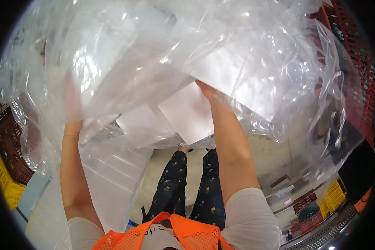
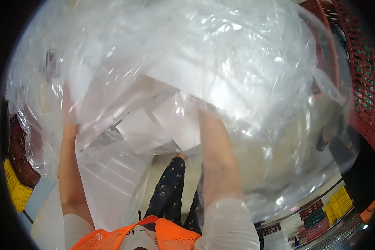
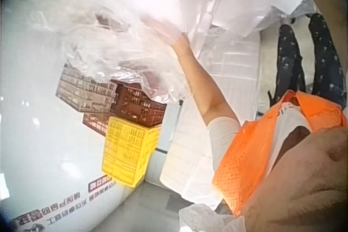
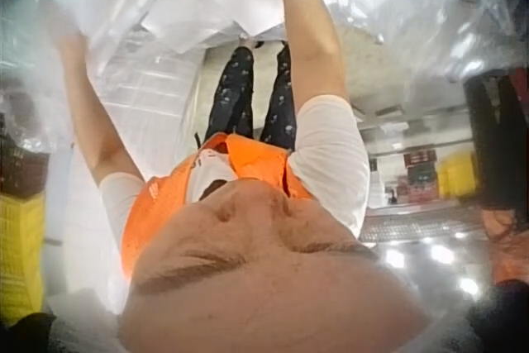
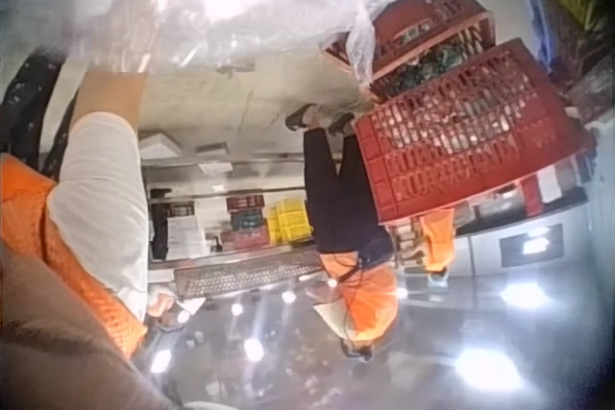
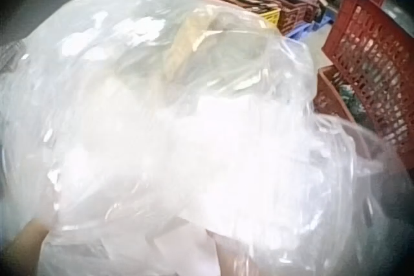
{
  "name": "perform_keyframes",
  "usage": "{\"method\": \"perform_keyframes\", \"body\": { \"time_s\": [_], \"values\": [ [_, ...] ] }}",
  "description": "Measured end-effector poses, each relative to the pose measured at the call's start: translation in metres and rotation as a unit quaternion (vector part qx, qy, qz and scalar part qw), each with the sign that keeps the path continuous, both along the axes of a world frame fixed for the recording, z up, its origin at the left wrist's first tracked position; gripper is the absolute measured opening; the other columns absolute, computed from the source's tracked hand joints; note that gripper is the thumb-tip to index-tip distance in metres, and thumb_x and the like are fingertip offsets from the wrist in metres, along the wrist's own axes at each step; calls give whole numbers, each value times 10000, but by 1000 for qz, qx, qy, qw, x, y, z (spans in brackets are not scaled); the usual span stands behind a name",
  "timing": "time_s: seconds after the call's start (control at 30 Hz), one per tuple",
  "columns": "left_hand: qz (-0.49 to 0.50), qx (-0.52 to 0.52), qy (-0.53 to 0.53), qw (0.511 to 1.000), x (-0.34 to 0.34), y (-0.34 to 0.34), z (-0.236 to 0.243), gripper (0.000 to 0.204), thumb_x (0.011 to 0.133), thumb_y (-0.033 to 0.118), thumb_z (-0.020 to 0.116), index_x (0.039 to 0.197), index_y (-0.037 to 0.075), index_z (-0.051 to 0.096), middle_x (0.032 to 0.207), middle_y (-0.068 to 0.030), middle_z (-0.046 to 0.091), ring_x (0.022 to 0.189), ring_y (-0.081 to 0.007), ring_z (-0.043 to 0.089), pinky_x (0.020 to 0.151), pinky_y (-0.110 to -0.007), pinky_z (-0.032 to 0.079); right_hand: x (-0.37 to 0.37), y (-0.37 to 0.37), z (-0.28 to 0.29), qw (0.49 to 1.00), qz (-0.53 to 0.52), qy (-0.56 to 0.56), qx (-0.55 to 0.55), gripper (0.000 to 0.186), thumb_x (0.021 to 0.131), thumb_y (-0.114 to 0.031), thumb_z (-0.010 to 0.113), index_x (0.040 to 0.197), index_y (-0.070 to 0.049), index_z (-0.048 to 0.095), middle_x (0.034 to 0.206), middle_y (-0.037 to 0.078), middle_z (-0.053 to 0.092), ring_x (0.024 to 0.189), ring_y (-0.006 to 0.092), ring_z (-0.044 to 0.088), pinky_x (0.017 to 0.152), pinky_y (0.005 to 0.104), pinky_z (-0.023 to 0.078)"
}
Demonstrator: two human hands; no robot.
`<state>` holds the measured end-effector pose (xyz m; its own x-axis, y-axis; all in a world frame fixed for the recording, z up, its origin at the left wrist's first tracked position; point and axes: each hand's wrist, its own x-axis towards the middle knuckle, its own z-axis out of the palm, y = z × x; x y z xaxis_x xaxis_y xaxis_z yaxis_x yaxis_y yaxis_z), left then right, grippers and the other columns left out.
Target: The recorder is picking up green wrapped food items from a large bin and placing them into white foam trays.
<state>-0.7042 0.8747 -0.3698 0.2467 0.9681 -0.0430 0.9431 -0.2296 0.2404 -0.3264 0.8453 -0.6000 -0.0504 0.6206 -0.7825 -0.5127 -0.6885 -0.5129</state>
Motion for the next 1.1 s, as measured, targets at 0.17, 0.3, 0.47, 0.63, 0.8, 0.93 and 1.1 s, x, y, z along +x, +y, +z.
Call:
{"method": "perform_keyframes", "body": {
  "time_s": [0.17, 0.3, 0.47, 0.63, 0.8, 0.93, 1.1],
  "values": [
    [-130, 146, 194, 961, -84, -9, 11, 499, 853, 179, 368, 1313, 17, 262, 1329, -149, 310, 1219, -268, 296, 1008, -343, 220, 11, -37, -10, 995, -8, 96, 7, 521, 849, -375, 445, 1257, -77, 318, 1259, 98, 354, 1044, 210, 478, 838, 360, 393],
    [-9, 88, 99, 991, -36, -4, 20, 455, 837, 185, 391, 1259, 21, 350, 1260, -166, 393, 1113, -267, 405, 931, -346, 311, 33, -77, -15, 992, -16, 124, 14, 492, 844, -354, 473, 1226, -62, 370, 1207, 94, 424, 1042, 200, 475, 872, 362, 373],
    [356, -141, -127, 915, -237, -53, 16, 483, 885, 263, 350, 1297, 17, 296, 1308, -148, 359, 1168, -228, 375, 932, -312, 316, -7, -50, 117, 986, -19, 167, -10, 455, 832, -339, 507, 1180, -52, 441, 1131, 84, 505, 1034, 189, 478, 885, 354, 371],
    [332, -246, -47, 909, -94, -43, 60, 422, 851, 284, 324, 1070, -32, 497, 1096, -208, 515, 930, -273, 500, 825, -363, 373, 51, -61, 290, 997, -14, -26, -70, 402, 838, -347, 504, 1134, -75, 488, 1082, 50, 538, 999, 152, 495, 823, 330, 412],
    [249, -319, -180, 897, 46, -42, 154, 486, 885, 336, 305, 1113, -54, 484, 1133, -188, 509, 1004, -261, 486, 897, -342, 353, 101, -131, 377, 988, 67, -13, -141, 407, 856, -407, 424, 1115, -101, 495, 1030, 25, 558, 886, 125, 534, 689, 289, 454],
    [38, -476, -406, 779, 114, -92, 201, 425, 901, 290, 321, 1144, -17, 487, 1144, -102, 505, 1047, -185, 456, 918, -333, 336, 153, -195, 476, 967, 98, -128, -195, 442, 842, -451, 401, 1108, -106, 478, 964, 23, 567, 776, 134, 547, 566, 286, 458],
    [141, -671, -468, 558, 212, -184, 179, 398, 890, 264, 363, 1158, -10, 470, 1147, -97, 509, 1008, -190, 501, 872, -324, 399, 187, -293, 597, 930, 10, -318, -186, 599, 772, -432, 498, 1269, -125, 361, 996, 75, 560, 800, 163, 555, 558, 311, 459]
  ]
}}
